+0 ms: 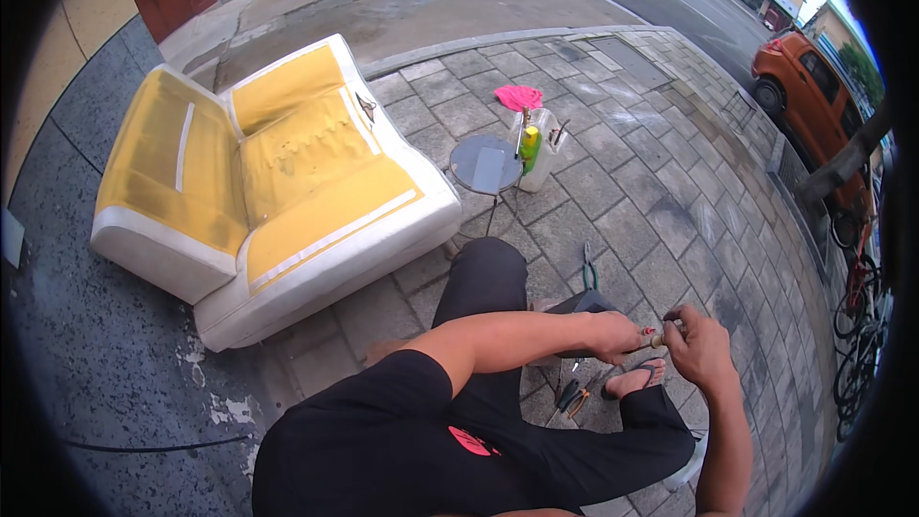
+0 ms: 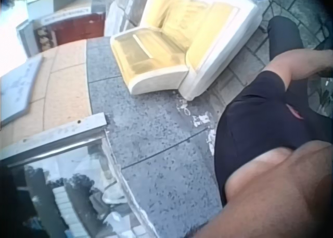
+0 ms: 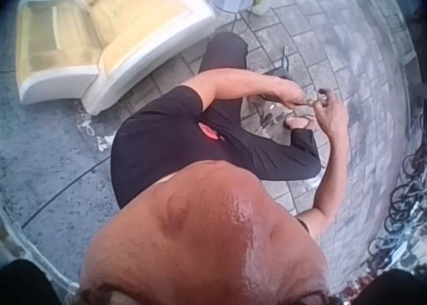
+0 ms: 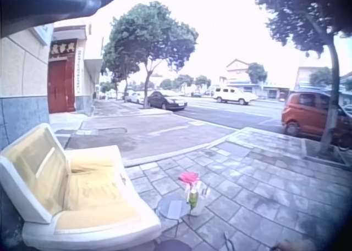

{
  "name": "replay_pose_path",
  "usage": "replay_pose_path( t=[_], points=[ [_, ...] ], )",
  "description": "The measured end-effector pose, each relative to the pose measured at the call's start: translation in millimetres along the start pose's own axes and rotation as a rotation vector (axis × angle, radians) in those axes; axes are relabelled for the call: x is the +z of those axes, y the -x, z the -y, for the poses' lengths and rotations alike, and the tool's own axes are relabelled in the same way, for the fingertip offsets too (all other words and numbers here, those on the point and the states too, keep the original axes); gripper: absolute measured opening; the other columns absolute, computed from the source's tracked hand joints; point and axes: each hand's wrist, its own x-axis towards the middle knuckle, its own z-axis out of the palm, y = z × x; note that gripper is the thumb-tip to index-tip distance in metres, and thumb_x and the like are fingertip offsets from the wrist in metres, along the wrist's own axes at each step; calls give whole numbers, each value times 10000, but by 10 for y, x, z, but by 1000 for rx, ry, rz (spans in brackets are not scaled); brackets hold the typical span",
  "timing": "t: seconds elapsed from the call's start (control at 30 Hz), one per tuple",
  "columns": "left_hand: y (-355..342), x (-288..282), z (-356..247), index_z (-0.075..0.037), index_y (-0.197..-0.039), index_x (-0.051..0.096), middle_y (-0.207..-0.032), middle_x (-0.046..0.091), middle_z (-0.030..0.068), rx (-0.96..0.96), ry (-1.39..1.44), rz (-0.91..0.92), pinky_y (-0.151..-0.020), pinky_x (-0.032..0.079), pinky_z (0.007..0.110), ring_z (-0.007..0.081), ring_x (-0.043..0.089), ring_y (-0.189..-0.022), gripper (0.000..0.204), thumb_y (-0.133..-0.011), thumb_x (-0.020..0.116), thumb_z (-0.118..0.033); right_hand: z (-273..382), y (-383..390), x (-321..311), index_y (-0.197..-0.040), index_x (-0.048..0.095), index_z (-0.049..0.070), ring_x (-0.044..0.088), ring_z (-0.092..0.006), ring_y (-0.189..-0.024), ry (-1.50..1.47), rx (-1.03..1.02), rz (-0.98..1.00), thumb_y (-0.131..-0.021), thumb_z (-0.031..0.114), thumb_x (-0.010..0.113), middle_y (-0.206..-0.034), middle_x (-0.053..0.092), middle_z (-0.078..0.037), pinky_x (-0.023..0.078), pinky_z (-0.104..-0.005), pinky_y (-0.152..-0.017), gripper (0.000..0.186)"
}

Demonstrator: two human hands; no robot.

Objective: The person sits on the sidewalk and uses a screwdriver to open a small black electronic device. They manipulate the internal wires and components, then close the casing and re-secure it with screws.

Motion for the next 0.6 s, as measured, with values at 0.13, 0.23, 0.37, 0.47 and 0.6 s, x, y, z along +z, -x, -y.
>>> replay_pose_path(
  t=[0.13, 0.23, 0.37, 0.47, 0.6],
  points=[
    [23, -44, -71, -3, -1115, 739, -1102, 759, 211, -11, -5, -30, -886, 614, 556, 434, 764, -1033, 338, -863, 725, -227, 0, 98, 33, -1239, 730, 74, 756, -473, -960, 53, -210, -222, -979, 327, 733, -966, 786, -219, 584, -551, -881, 363],
    [37, -47, -100, 0, -1107, 739, -1075, 773, 209, -34, -20, -43, -862, 620, 551, 437, 775, -1001, 335, -862, 729, -228, -5, 10, -9, -1254, 723, 74, 752, -462, -991, 114, -39, -29, -935, 297, 734, -1044, 759, -228, 580, -550, -887, 389],
    [48, -29, -104, -1, -1086, 742, -1026, 787, 199, -55, -55, -48, -822, 633, 542, 432, 790, -957, 316, -867, 730, -228, 14, 7, 15, -1254, 711, 66, 755, -446, -1017, -34, -5, -18, -920, 304, 760, -1102, 753, -230, 579, -537, -889, 413],
    [33, -68, -159, -3, -1071, 746, -1021, 792, 194, -65, -46, -65, -810, 640, 538, 421, 797, -946, 296, -883, 722, -231, 13, 75, 98, -1208, 729, 64, 772, -452, -917, -71, -184, -309, -987, 321, 751, -931, 791, -217, 586, -529, -834, 339],
    [21, 59, -80, -5, -1079, 738, -1039, 795, 200, -64, -56, -119, -816, 642, 539, 416, 800, -952, 293, -913, 700, -244, 20, 29, 77, -1174, 736, 52, 772, -454, -873, 16, -154, -258, -1001, 296, 745, -848, 787, -205, 591, -526, -801, 300]
  ],
)
